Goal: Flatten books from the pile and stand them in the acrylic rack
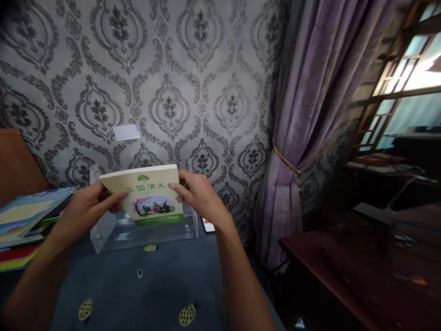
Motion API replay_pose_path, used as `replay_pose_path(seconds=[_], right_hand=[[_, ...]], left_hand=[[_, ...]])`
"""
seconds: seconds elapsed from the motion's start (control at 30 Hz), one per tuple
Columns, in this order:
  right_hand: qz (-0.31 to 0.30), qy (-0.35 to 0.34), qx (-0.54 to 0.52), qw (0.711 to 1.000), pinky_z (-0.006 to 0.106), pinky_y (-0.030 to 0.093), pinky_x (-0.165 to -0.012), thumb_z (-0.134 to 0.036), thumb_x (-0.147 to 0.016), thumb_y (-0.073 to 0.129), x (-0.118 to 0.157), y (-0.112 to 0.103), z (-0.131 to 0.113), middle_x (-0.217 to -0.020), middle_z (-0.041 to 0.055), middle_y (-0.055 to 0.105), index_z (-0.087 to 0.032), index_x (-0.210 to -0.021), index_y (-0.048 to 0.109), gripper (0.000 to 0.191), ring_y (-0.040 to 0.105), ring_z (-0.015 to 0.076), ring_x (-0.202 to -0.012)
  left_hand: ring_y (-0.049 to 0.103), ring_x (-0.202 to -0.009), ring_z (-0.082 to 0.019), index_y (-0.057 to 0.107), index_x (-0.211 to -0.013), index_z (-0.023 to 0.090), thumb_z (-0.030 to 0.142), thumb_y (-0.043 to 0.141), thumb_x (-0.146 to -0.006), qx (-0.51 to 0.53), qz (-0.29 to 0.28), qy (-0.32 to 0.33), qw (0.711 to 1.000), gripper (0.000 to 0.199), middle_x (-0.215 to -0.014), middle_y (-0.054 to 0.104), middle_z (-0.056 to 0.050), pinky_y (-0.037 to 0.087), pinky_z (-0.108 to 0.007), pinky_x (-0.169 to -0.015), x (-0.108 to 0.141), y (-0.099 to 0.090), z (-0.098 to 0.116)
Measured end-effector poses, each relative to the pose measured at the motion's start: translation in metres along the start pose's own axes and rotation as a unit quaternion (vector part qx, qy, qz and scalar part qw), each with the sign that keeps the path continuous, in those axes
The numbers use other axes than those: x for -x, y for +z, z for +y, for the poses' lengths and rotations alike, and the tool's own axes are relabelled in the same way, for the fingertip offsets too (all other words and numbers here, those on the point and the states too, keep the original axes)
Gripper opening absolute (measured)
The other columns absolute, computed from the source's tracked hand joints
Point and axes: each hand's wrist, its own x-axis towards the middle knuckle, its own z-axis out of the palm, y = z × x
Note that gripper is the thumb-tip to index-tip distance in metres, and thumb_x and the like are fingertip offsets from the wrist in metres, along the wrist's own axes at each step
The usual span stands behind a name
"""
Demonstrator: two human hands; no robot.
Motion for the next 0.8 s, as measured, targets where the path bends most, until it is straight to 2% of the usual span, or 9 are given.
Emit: replay_pose_path(seconds=[0.1, 0.23, 0.33, 0.43, 0.5, 0.6, 0.8], right_hand=[[0.080, -0.033, 0.024, 0.996, 0.025, 0.049, -0.060, -0.032, -0.093, 0.058, 0.002, -0.003, -0.010, -0.073, 0.0001, 0.067, -0.018, -0.092, 0.066, 0.016, 0.064, 0.0129, -0.065], [0.161, -0.075, 0.073, 0.981, 0.025, 0.048, -0.060, -0.037, -0.095, 0.057, -0.008, -0.011, -0.024, -0.077, 0.0003, 0.065, -0.018, -0.092, 0.064, 0.020, 0.063, 0.0125, -0.067], [0.187, -0.113, 0.091, 0.972, 0.026, 0.051, -0.064, -0.042, -0.097, 0.055, -0.023, -0.019, -0.035, -0.088, 0.0022, 0.065, -0.017, -0.102, 0.063, 0.027, 0.064, 0.0126, -0.073], [0.199, -0.163, 0.081, 0.963, 0.030, 0.054, -0.072, -0.049, -0.099, 0.051, -0.039, -0.026, -0.039, -0.097, 0.0035, 0.064, -0.018, -0.114, 0.061, 0.036, 0.066, 0.0144, -0.081], [0.212, -0.189, 0.063, 0.957, 0.033, 0.056, -0.076, -0.053, -0.097, 0.053, -0.048, -0.027, -0.036, -0.099, 0.0036, 0.065, -0.022, -0.116, 0.062, 0.037, 0.066, 0.0170, -0.085], [0.226, -0.197, 0.036, 0.953, 0.034, 0.057, -0.077, -0.055, -0.093, 0.057, -0.060, -0.026, -0.027, -0.101, 0.0038, 0.067, -0.026, -0.115, 0.062, 0.037, 0.067, 0.0189, -0.087], [0.245, -0.157, -0.001, 0.957, 0.036, 0.057, -0.074, -0.053, -0.092, 0.059, -0.076, -0.018, -0.004, -0.098, 0.0047, 0.069, -0.024, -0.112, 0.063, 0.036, 0.068, 0.0188, -0.081]], left_hand=[[0.060, -0.058, -0.020, 0.066, -0.065, 0.020, 0.038, 0.081, -0.068, -0.026, 0.056, 0.042, 0.997, 0.024, -0.057, 0.064, -0.002, 0.040, -0.023, -0.052, 0.000, 0.002, 0.020], [0.064, -0.071, -0.021, 0.069, -0.077, 0.019, 0.036, 0.084, -0.068, -0.008, 0.124, 0.079, 0.989, 0.024, -0.063, 0.063, 0.000, 0.041, -0.022, -0.060, -0.003, 0.002, 0.043], [0.066, -0.072, -0.019, 0.068, -0.088, 0.018, 0.044, 0.077, -0.077, -0.075, 0.157, 0.138, 0.975, 0.030, -0.069, 0.066, 0.002, 0.044, -0.023, -0.067, -0.013, 0.001, 0.056], [0.066, -0.070, -0.017, 0.065, -0.095, 0.016, 0.047, 0.066, -0.087, -0.173, 0.205, 0.204, 0.942, 0.032, -0.074, 0.068, 0.001, 0.048, -0.028, -0.074, -0.028, 0.002, 0.065], [0.068, -0.073, -0.019, 0.063, -0.096, 0.020, 0.045, 0.065, -0.088, -0.194, 0.231, 0.232, 0.925, 0.026, -0.077, 0.070, 0.000, 0.050, -0.030, -0.075, -0.040, 0.004, 0.066], [0.071, -0.082, -0.022, 0.059, -0.100, 0.025, 0.042, 0.062, -0.089, -0.186, 0.220, 0.247, 0.925, 0.020, -0.085, 0.071, -0.001, 0.055, -0.033, -0.077, -0.058, 0.008, 0.059], [0.071, -0.095, -0.025, 0.056, -0.106, 0.021, 0.034, 0.061, -0.090, -0.203, 0.190, 0.244, 0.929, 0.021, -0.093, 0.070, -0.006, 0.056, -0.038, -0.087, -0.080, 0.018, 0.041]])
